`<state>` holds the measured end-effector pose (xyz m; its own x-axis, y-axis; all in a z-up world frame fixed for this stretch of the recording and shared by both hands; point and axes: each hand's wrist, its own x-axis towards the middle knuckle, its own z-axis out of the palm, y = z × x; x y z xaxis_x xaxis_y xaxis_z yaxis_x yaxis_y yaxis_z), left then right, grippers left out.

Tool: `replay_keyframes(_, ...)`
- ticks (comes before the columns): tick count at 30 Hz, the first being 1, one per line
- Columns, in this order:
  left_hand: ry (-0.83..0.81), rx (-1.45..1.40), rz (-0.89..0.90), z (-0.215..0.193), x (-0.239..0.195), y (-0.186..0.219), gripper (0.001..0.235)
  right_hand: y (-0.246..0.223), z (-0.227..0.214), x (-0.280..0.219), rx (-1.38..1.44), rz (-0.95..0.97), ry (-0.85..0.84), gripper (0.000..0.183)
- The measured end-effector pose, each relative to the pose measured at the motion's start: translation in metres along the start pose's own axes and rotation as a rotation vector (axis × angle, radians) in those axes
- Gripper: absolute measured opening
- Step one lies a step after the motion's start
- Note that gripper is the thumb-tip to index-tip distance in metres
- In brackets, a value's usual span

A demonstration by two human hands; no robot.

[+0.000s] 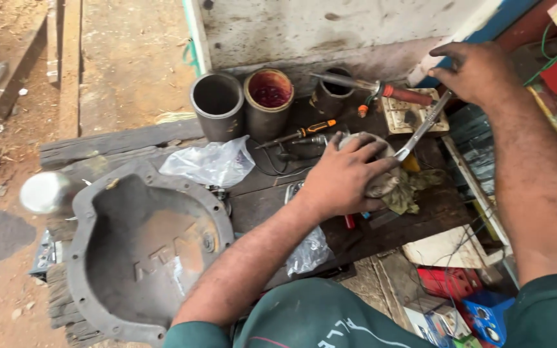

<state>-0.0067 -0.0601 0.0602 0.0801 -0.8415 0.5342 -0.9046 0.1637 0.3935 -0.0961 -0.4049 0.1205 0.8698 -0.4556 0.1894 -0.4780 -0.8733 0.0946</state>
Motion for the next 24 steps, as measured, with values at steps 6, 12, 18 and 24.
replay_keyframes(6,-0.047,0.006,-0.070,0.005,0.003,0.005,0.071,0.077,0.035,-0.090,0.057,-0.040,0.182,0.025)
replay_keyframes(12,-0.097,-0.036,-0.076,0.000,0.007,0.012,0.071,0.035,0.034,-0.302,0.536,0.230,0.316,0.025)
replay_keyframes(18,-0.127,-0.062,-0.056,0.009,0.012,0.005,0.078,0.127,0.075,-0.321,0.539,0.432,0.076,0.020)
replay_keyframes(24,-0.017,-0.013,-0.088,-0.005,0.012,0.008,0.072,0.037,-0.025,-0.226,0.142,0.027,0.058,0.035)
